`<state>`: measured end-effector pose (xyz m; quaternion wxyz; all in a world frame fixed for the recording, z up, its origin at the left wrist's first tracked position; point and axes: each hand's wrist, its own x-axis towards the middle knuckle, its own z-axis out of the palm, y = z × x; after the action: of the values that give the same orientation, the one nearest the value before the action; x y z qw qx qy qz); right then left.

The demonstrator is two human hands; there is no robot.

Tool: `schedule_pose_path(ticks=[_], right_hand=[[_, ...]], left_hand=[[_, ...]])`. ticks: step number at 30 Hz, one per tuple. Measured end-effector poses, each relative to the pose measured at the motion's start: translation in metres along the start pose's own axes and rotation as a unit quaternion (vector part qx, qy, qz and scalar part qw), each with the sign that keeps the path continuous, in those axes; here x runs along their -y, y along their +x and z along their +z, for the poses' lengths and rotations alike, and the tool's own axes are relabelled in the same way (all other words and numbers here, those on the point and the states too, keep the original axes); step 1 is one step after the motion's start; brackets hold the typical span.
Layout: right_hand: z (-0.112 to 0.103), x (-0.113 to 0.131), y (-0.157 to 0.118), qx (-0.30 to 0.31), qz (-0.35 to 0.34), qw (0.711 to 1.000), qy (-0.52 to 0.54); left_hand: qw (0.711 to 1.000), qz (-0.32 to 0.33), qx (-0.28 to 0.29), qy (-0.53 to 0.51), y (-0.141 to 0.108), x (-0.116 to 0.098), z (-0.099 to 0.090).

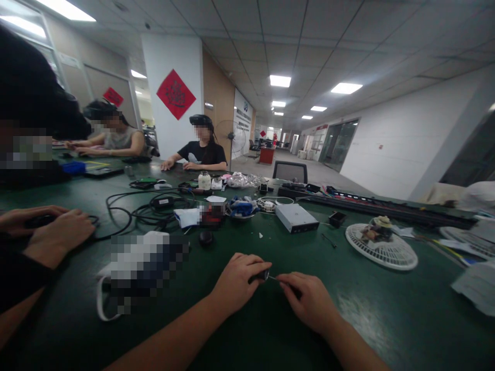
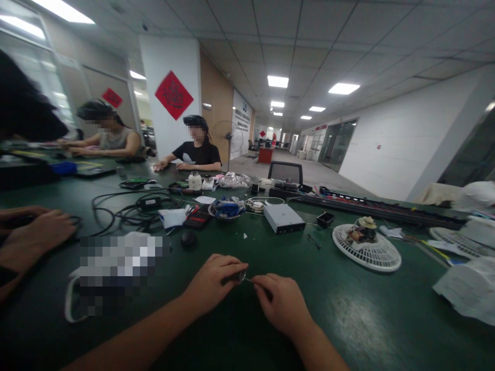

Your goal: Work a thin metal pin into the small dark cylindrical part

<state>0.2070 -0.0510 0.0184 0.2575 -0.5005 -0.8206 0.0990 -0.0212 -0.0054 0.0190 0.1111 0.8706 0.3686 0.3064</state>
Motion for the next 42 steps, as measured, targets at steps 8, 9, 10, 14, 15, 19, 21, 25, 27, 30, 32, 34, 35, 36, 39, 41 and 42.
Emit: schedule_pose_path(ticks=[8, 9, 10, 14, 15, 19, 21, 25, 27, 30, 32, 34, 35, 36, 39, 41, 42], right_hand=[[-0.0007, -0.0020, 0.0007, 0.022, 0.006, 1.000, 0.002], [-0.0006, -0.0018, 0.0002, 0.023, -0.003, 1.000, 0.010], [0.0000, -0.0017, -0.0003, 0.020, -0.006, 1.000, 0.017], [0.0047, -0.0016, 0.0003, -0.014, 0.039, 0.999, 0.004], [0.0053, -0.0015, 0.0010, -0.017, 0.054, 0.998, -0.006], [0.0017, -0.0001, 0.0033, 0.017, 0.059, 0.997, -0.037], [-0.0018, 0.0005, 0.0034, 0.030, 0.046, 0.998, -0.041], [-0.0040, 0.0002, 0.0025, 0.031, 0.037, 0.998, -0.043], [-0.0022, 0.0002, 0.0024, 0.028, 0.044, 0.998, -0.041], [0.0004, 0.0021, 0.0033, 0.032, 0.064, 0.996, -0.060], [0.0007, 0.0044, 0.0038, 0.039, 0.068, 0.993, -0.084], [-0.0002, 0.0064, 0.0038, 0.052, 0.049, 0.993, -0.091], [-0.0008, 0.0068, 0.0036, 0.057, 0.035, 0.994, -0.087], [-0.0013, 0.0069, 0.0033, 0.058, 0.023, 0.995, -0.080], [-0.0007, 0.0048, 0.0025, 0.030, 0.022, 0.998, -0.060], [0.0013, 0.0026, 0.0025, 0.015, 0.042, 0.997, -0.067], [0.0026, 0.0014, 0.0027, 0.016, 0.052, 0.996, -0.074]], left_hand=[[1.000, 0.001, 0.011, 0.014, 0.0003, -0.0008, -0.0011], [1.000, 0.002, 0.013, 0.014, 0.0004, -0.0010, -0.0012], [1.000, 0.003, 0.014, 0.014, 0.0005, -0.0011, -0.0010], [1.000, 0.002, 0.016, 0.015, 0.0005, 0.0006, 0.0017], [1.000, 0.002, 0.016, 0.018, 0.0004, 0.0015, 0.0027], [1.000, 0.006, 0.013, 0.028, -0.0003, 0.0041, 0.0051], [0.999, 0.010, 0.016, 0.027, -0.0006, 0.0042, 0.0049], [0.999, 0.012, 0.020, 0.027, -0.0010, 0.0033, 0.0031], [0.999, 0.009, 0.017, 0.025, -0.0011, 0.0031, 0.0027], [0.999, 0.008, 0.018, 0.028, -0.0011, 0.0032, 0.0029], [0.999, 0.007, 0.021, 0.030, -0.0011, 0.0031, 0.0029], [0.999, 0.004, 0.021, 0.033, -0.0010, 0.0025, 0.0026], [0.999, 0.003, 0.022, 0.033, -0.0010, 0.0021, 0.0024], [0.999, 0.004, 0.023, 0.033, -0.0010, 0.0016, 0.0022], [0.999, 0.011, 0.024, 0.029, -0.0008, 0.0002, 0.0018], [0.999, 0.009, 0.019, 0.028, -0.0007, -0.0008, 0.0013], [0.999, 0.005, 0.016, 0.028, -0.0007, -0.0014, 0.0009]])
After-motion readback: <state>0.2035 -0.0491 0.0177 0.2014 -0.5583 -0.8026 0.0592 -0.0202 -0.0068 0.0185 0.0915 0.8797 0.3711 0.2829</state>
